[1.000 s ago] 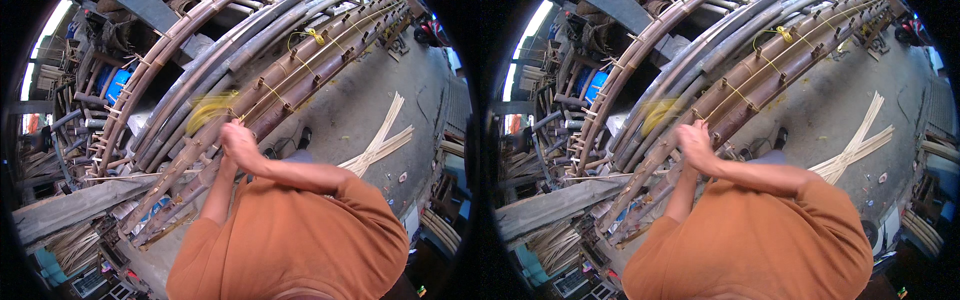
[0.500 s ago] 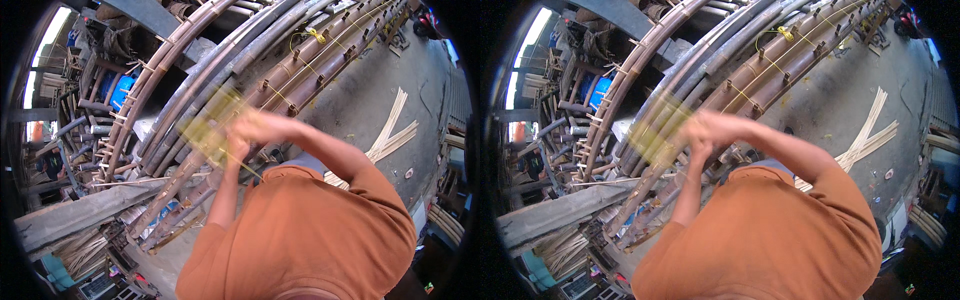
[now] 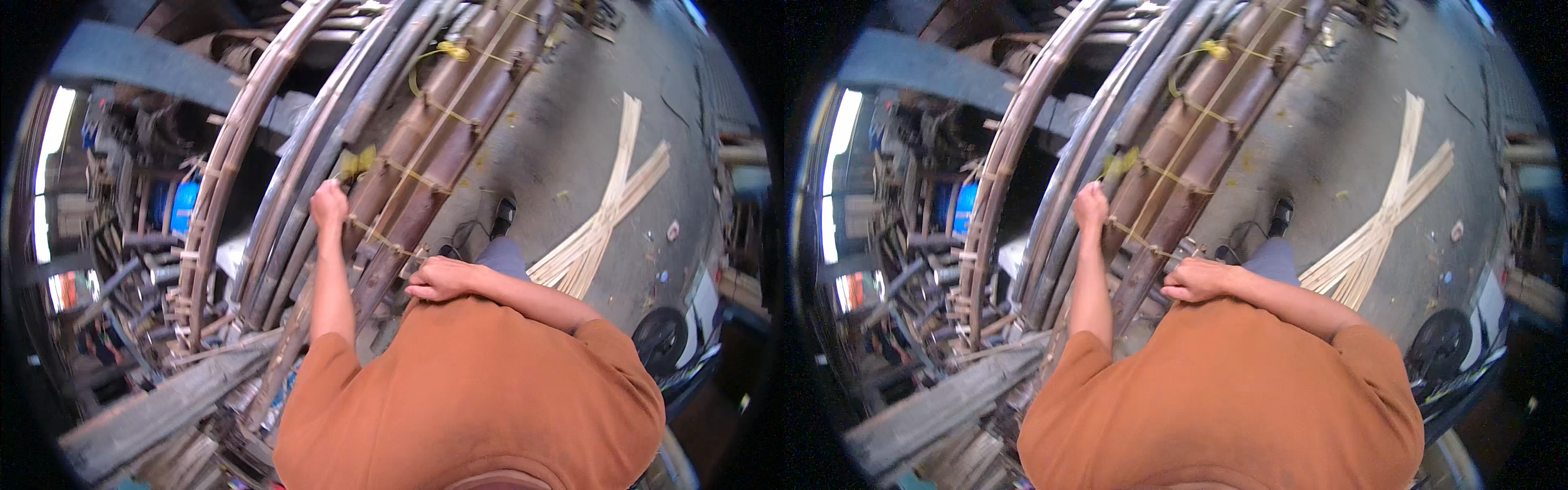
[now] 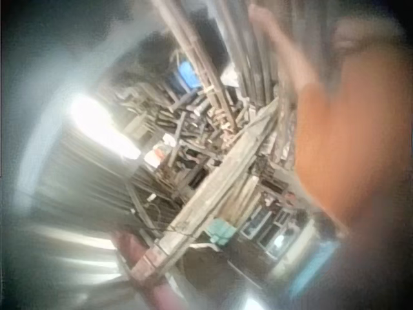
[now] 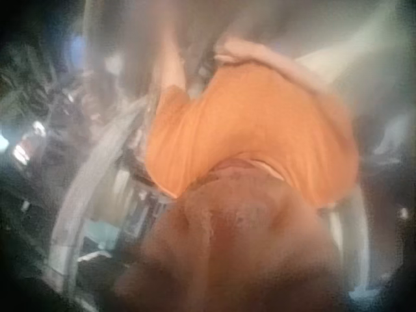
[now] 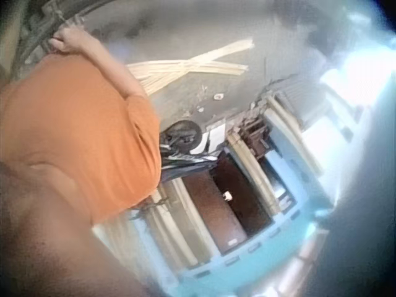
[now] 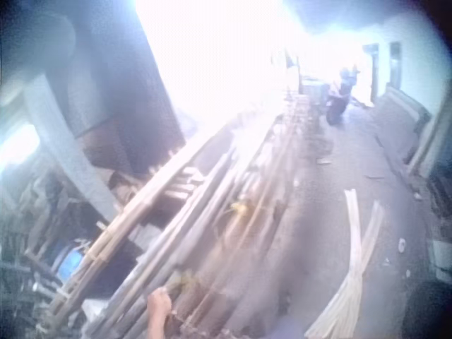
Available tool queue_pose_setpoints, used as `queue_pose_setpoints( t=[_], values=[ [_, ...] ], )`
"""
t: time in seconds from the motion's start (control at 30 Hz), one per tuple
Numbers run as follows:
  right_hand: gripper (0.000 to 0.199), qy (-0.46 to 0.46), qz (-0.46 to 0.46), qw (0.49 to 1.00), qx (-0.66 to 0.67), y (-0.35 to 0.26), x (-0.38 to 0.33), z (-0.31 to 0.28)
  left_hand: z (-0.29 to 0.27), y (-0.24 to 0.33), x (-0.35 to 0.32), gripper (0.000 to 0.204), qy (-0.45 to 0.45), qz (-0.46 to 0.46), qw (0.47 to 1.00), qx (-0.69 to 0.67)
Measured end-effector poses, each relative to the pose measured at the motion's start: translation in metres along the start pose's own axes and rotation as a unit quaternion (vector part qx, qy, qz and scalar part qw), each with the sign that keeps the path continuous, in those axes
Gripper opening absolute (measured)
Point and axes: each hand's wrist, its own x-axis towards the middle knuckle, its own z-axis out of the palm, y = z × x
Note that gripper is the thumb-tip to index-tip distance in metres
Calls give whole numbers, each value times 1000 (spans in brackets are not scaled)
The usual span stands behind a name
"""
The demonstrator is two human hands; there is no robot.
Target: The person assembles a bamboo frame by inserting thin bamboo strips into pre-cut slots on a curved bamboo structure and securing them with yellow plastic ties. The person repeatedly picks up strips, positions them, and ties them in place.
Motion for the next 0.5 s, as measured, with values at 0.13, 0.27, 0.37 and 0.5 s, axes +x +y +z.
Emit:
queue_pose_setpoints(
  t=[0.13, 0.27, 0.37, 0.5],
  values=[
    [37, 189, -95, 975, 61, 26, -44, -21, 15, -44, 32, 42, -294, 81, 944, 129],
    [34, 352, 87, 931, -40, 101, -123, -34, -57, 110, 13, 53, -216, 50, 946, 235],
    [33, 409, 188, 893, 13, 178, -190, -37, -46, 193, 0, 48, -131, 134, 975, 117],
    [31, 506, 267, 815, 96, 326, -278, -28, 36, 360, -39, 38, -175, 199, 964, 20]
  ],
)
